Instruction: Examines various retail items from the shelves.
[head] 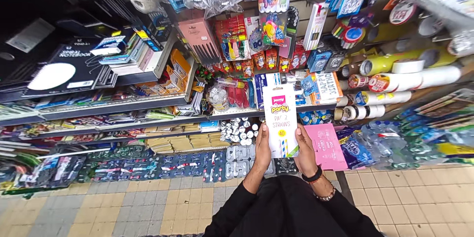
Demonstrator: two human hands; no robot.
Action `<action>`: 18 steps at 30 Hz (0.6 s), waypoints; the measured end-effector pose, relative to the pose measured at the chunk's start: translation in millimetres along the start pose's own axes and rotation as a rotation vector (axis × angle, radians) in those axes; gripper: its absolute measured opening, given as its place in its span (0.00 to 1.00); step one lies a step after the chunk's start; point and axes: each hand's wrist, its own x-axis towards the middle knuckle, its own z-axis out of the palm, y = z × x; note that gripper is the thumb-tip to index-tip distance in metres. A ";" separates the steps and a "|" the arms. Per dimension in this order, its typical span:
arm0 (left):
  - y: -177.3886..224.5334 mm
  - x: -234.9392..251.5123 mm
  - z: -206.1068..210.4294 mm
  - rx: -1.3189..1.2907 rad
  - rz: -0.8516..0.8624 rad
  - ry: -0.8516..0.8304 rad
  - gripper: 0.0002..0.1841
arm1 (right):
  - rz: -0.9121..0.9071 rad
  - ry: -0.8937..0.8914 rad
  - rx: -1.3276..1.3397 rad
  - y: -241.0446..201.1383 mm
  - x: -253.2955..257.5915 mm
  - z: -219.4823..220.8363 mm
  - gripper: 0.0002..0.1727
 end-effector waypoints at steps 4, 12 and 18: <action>0.4 -0.8 -0.1 -0.012 0.005 -0.002 0.30 | -0.002 -0.005 0.000 0.6 -1.2 0.1 0.27; 1.2 -1.6 -2.0 -0.019 0.030 -0.069 0.27 | 0.001 -0.014 0.022 2.1 -0.4 -0.1 0.27; 27.4 32.6 1.4 -0.001 0.081 -0.106 0.21 | 0.013 0.015 0.062 -1.1 5.2 -3.5 0.33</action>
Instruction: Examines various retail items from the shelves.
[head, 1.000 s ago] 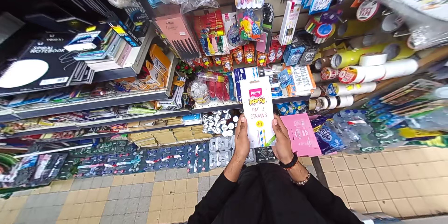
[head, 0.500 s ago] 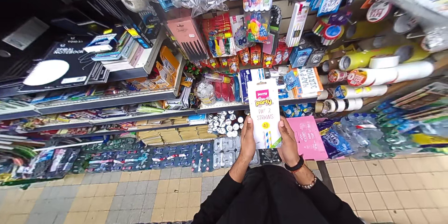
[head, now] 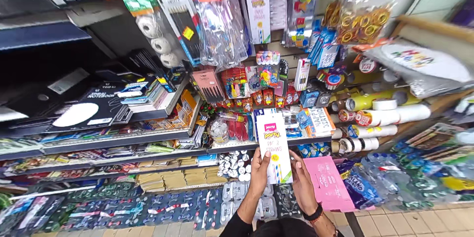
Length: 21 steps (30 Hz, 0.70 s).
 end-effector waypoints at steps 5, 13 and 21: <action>89.1 109.4 13.5 0.120 0.315 -0.071 0.20 | 0.010 0.046 -0.037 4.2 -10.5 -39.0 0.42; 186.9 309.4 53.7 0.246 0.573 -0.112 0.20 | 0.013 0.266 -0.088 1.6 -60.9 -99.4 0.43; 174.5 360.4 57.0 0.187 0.514 -0.138 0.21 | 0.048 0.447 -0.094 -3.3 -92.6 -121.6 0.40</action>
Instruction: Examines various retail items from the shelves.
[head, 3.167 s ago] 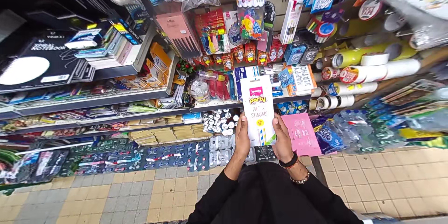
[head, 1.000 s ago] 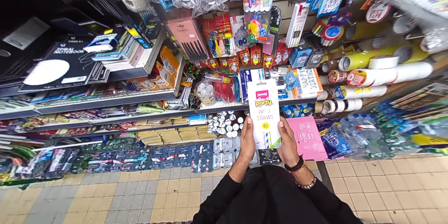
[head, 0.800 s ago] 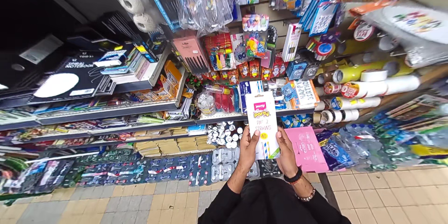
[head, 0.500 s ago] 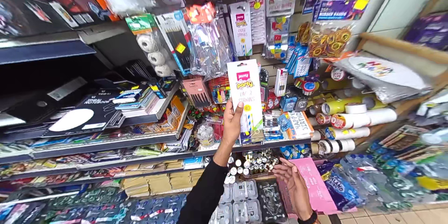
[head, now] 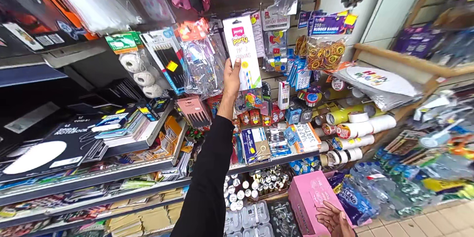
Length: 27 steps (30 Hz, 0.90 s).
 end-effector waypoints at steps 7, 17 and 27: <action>-9.1 -8.2 0.9 -0.012 -0.034 0.015 0.21 | -0.006 -0.046 -0.003 15.8 8.1 1.7 0.42; -67.1 67.9 -4.6 0.166 -0.147 0.110 0.26 | -0.015 -0.114 -0.010 15.9 -0.7 15.8 0.43; -74.4 32.7 -12.6 0.470 -0.147 0.241 0.44 | -0.001 -0.055 0.019 12.9 -0.2 1.2 0.40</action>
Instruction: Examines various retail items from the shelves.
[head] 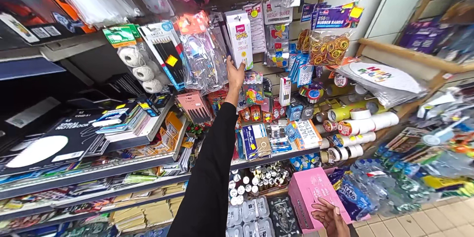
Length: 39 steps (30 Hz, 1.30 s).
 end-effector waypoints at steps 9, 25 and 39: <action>-20.1 -215.1 -46.2 -0.152 -0.126 -0.314 0.38 | -0.013 -0.181 -0.042 3.2 26.3 30.1 0.41; -51.8 -531.3 -212.1 -0.298 -0.520 0.057 0.33 | -0.079 -0.307 -0.033 -12.7 74.7 73.9 0.38; -49.7 -527.7 -183.1 -0.357 -0.527 0.000 0.30 | -0.024 -0.320 -0.077 -0.3 59.7 72.9 0.37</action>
